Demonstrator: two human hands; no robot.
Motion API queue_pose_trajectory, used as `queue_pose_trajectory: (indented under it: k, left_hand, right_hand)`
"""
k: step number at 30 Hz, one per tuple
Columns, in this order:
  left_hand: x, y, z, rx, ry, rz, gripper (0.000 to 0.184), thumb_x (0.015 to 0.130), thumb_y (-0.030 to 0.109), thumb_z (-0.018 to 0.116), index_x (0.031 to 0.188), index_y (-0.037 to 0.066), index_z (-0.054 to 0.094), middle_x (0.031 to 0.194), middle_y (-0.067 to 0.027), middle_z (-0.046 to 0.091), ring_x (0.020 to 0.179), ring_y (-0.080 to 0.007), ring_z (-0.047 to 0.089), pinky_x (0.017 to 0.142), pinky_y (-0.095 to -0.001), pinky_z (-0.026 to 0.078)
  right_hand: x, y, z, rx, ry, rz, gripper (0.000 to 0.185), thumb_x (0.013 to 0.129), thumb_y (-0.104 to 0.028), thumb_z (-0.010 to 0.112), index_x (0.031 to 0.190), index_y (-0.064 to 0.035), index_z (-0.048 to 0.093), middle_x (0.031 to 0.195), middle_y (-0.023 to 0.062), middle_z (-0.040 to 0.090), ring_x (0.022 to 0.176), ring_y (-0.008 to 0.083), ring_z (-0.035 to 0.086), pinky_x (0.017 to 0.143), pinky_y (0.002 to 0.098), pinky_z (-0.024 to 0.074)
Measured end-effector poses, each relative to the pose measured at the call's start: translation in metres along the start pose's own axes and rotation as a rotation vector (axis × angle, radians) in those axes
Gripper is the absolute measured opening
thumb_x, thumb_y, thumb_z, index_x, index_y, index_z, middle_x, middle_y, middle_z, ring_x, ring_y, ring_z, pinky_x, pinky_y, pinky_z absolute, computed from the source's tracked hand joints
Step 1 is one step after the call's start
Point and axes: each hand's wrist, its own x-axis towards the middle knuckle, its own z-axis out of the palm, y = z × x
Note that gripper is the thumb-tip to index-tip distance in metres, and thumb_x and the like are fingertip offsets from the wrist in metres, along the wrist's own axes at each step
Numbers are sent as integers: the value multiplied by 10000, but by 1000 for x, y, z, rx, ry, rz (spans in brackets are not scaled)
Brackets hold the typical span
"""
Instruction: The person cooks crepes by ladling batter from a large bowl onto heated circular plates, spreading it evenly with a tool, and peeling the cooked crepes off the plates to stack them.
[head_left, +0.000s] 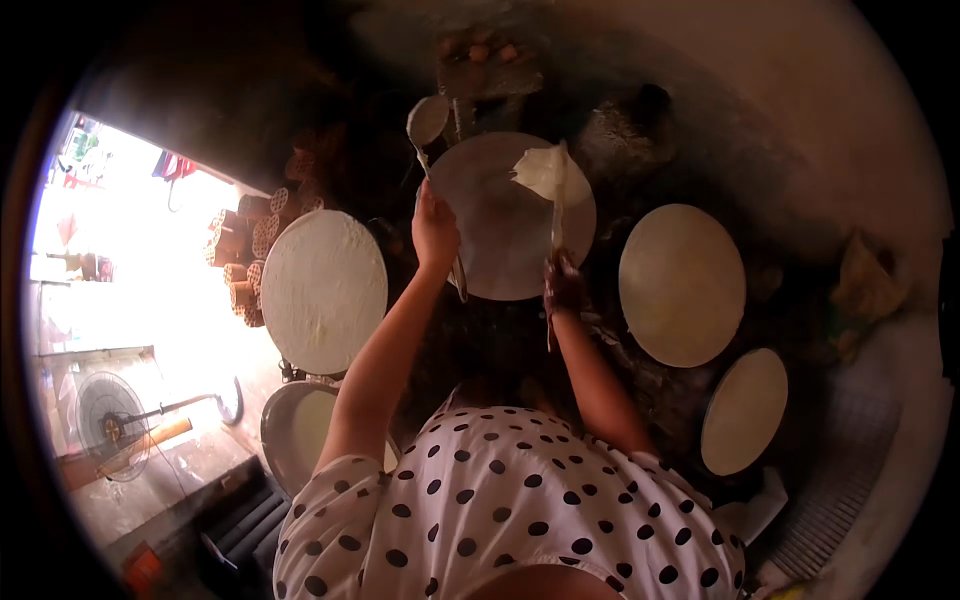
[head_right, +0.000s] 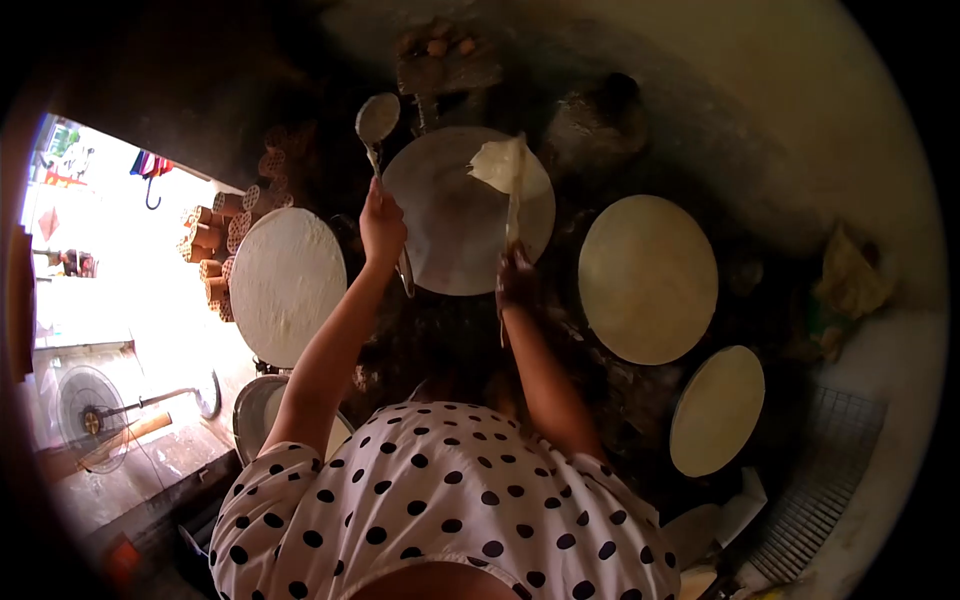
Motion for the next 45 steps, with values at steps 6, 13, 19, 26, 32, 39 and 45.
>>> queue_pose_trajectory:
  k: [6, 13, 19, 26, 32, 39, 45]
  left_hand:
    - [-67, 33, -82, -371, -204, -174, 397, 957, 119, 423, 1353, 100, 419, 585, 13, 434, 400, -88, 401, 344, -214, 326]
    - [-139, -18, -127, -556, -293, -454, 382, 984, 166, 412, 1354, 72, 395, 560, 24, 368, 381, -89, 370, 338, -210, 318]
    - [-179, -6, -158, -568, -258, -468, 420, 996, 166, 391, 1399, 60, 340, 557, 26, 341, 381, -87, 359, 343, -214, 315]
    - [-205, -17, -177, -659, -207, -561, 418, 1010, 177, 348, 1422, 116, 321, 572, 33, 304, 387, -83, 299, 374, -235, 299]
    - [-207, -22, -170, -719, -202, -602, 423, 1006, 168, 350, 1426, 127, 318, 566, 32, 293, 388, -79, 290, 384, -244, 284]
    - [-216, -27, -166, -770, -175, -635, 397, 1002, 179, 365, 1395, 129, 361, 577, 26, 328, 384, -94, 332, 355, -245, 317]
    - [-217, -34, -164, -799, -178, -640, 395, 1001, 181, 363, 1392, 124, 362, 575, 27, 327, 384, -94, 332, 354, -252, 326]
  right_hand:
    - [19, 10, -31, -122, -17, -125, 441, 841, -241, 619, 1210, -4, 577, 1087, 176, 659, 993, 260, 628, 863, 359, 468]
    - [63, -15, 35, -310, -85, 67, 403, 837, -220, 624, 1180, -10, 599, 1033, 155, 679, 930, 235, 652, 796, 345, 489]
    - [74, -35, -35, -160, -386, -252, 392, 827, -258, 617, 1161, -53, 620, 1081, 153, 660, 967, 288, 641, 854, 365, 489]
    - [64, -51, 10, -477, -189, -61, 381, 837, -267, 609, 1182, -105, 622, 1104, 159, 647, 1028, 291, 617, 863, 367, 483]
    - [130, -14, -1, -58, -669, -240, 394, 831, -308, 628, 1156, -86, 632, 1062, 173, 655, 978, 328, 629, 831, 384, 498]
    - [91, -36, 7, -672, -296, -178, 383, 879, -370, 541, 1182, -152, 625, 1141, 136, 631, 1076, 316, 584, 890, 402, 486]
    - [103, -36, -2, -258, -584, -348, 413, 847, -391, 610, 1121, -86, 651, 1060, 155, 660, 985, 320, 630, 829, 410, 498]
